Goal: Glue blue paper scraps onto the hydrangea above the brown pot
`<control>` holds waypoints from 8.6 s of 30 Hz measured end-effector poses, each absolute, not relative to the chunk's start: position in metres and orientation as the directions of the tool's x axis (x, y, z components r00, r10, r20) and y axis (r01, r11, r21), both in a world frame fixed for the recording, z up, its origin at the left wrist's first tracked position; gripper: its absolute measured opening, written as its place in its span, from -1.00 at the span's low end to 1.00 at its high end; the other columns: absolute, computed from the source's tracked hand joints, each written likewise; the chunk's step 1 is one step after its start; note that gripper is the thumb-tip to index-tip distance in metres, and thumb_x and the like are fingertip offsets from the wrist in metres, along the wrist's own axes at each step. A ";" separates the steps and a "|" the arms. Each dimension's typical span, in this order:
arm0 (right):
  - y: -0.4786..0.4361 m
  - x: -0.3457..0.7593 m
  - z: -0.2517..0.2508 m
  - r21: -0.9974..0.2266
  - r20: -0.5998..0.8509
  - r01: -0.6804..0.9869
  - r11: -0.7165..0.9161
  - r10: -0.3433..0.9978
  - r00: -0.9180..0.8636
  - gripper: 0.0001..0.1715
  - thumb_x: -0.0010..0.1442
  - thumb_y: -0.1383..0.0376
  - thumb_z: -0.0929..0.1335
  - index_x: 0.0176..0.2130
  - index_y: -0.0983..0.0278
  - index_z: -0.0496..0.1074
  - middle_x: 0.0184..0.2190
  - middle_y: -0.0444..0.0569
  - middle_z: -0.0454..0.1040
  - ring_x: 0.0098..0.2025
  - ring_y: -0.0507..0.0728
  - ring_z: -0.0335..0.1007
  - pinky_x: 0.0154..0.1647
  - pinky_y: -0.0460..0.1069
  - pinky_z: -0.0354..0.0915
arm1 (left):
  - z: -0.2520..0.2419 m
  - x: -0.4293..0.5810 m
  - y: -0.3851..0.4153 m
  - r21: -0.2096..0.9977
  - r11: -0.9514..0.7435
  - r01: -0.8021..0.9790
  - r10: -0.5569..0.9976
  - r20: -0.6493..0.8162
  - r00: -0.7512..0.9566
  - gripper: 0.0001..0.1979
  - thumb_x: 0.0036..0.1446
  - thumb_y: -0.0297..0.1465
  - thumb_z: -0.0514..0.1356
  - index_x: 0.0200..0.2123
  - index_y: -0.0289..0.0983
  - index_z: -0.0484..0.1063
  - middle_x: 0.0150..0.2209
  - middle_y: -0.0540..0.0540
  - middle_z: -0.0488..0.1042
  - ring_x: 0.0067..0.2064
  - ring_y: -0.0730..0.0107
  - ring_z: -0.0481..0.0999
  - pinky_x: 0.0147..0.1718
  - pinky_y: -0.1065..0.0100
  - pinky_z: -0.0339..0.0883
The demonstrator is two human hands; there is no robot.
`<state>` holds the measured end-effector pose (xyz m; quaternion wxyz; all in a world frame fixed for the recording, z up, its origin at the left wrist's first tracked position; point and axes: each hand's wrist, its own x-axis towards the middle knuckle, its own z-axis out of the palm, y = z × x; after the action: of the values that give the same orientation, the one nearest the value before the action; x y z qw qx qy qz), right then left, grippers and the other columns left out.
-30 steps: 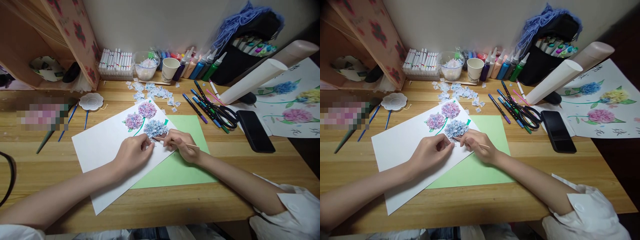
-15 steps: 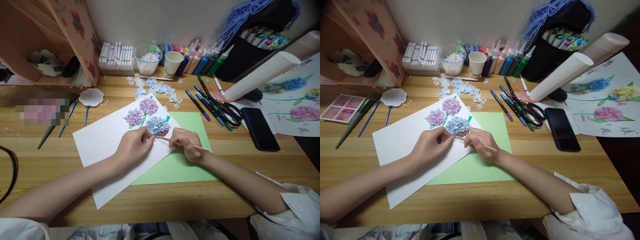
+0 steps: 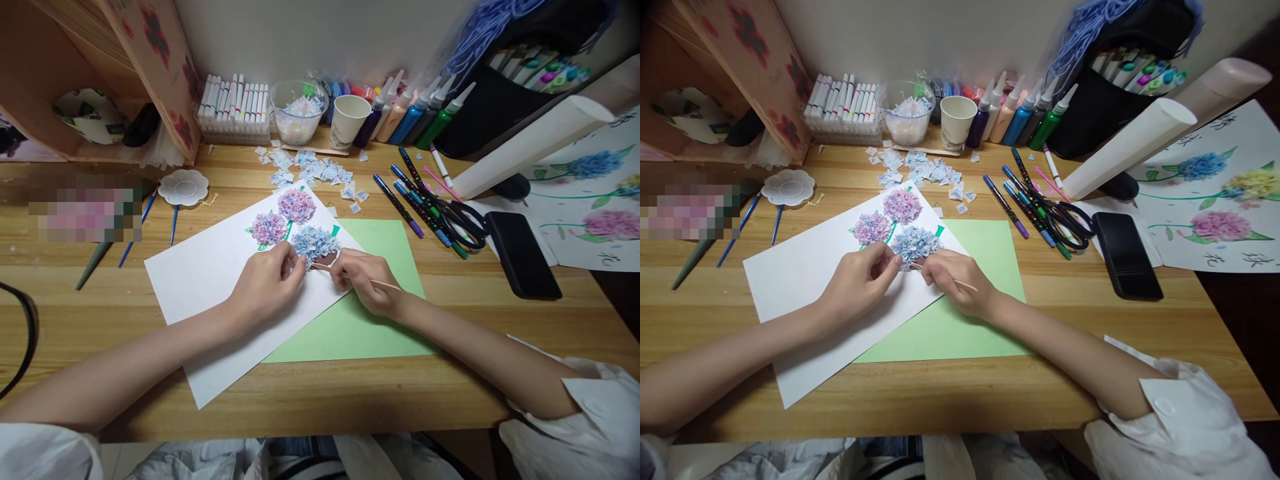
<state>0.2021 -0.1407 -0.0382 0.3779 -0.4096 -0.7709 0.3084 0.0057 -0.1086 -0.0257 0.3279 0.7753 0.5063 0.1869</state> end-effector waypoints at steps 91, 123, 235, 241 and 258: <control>-0.027 0.181 -0.042 -0.854 0.346 0.435 0.286 0.936 0.064 -0.59 -0.01 0.04 0.43 -0.53 0.21 0.19 -0.41 0.06 0.55 -0.31 0.24 0.51 -0.27 0.12 0.35 | -0.022 -0.063 -0.107 0.565 -0.494 0.661 0.868 0.366 0.335 -0.82 0.28 -0.37 0.00 -0.34 -0.25 0.33 -0.34 -0.08 0.43 -0.25 0.31 0.35 -0.26 0.27 0.21; -0.022 0.182 -0.062 -0.914 0.319 0.305 0.267 0.938 0.135 -0.60 -0.03 0.11 0.46 -0.51 0.20 0.19 -0.38 0.04 0.56 -0.23 0.24 0.54 -0.21 0.13 0.41 | -0.034 -0.071 -0.108 0.512 -0.589 0.625 0.804 0.448 0.391 -0.88 0.16 -0.49 0.06 -0.37 -0.25 0.38 -0.45 -0.05 0.44 -0.36 0.35 0.33 -0.37 0.31 0.19; -0.086 0.143 -0.040 -0.944 0.204 0.147 0.296 0.872 -0.445 -0.36 0.31 -0.06 0.08 -0.52 0.23 0.41 -0.60 -0.09 0.31 -0.52 0.06 0.24 -0.43 -0.01 0.19 | -0.028 -0.054 -0.104 0.630 -0.237 0.740 0.971 0.173 0.164 -0.87 0.03 -0.40 0.19 -0.54 -0.25 0.36 -0.50 0.00 0.38 -0.37 0.38 0.34 -0.37 0.34 0.18; -0.084 0.141 -0.045 -0.883 0.266 0.219 0.414 0.828 -0.494 -0.40 0.34 0.01 0.06 -0.49 0.22 0.39 -0.59 -0.08 0.31 -0.49 0.08 0.25 -0.38 0.00 0.21 | -0.031 -0.053 -0.103 0.621 -0.252 0.742 0.967 0.181 0.177 -0.88 0.02 -0.41 0.19 -0.53 -0.26 0.33 -0.49 0.01 0.36 -0.38 0.40 0.32 -0.39 0.36 0.15; -0.073 0.116 -0.018 -0.855 0.164 0.341 0.391 0.827 -0.538 -0.35 0.32 -0.05 0.05 -0.64 0.22 0.15 -0.67 -0.13 0.25 -0.57 0.02 0.20 -0.45 -0.05 0.13 | -0.039 -0.063 -0.094 0.754 -0.160 0.638 0.978 0.209 -0.001 -0.79 0.13 -0.42 0.04 -0.56 -0.24 0.21 -0.52 0.02 0.29 -0.41 0.41 0.28 -0.42 0.37 0.12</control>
<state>0.1157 -0.0725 -0.0179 0.3005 -0.3754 -0.7778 0.4047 -0.0633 -0.0942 -0.0387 0.2320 0.6675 0.6051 0.3668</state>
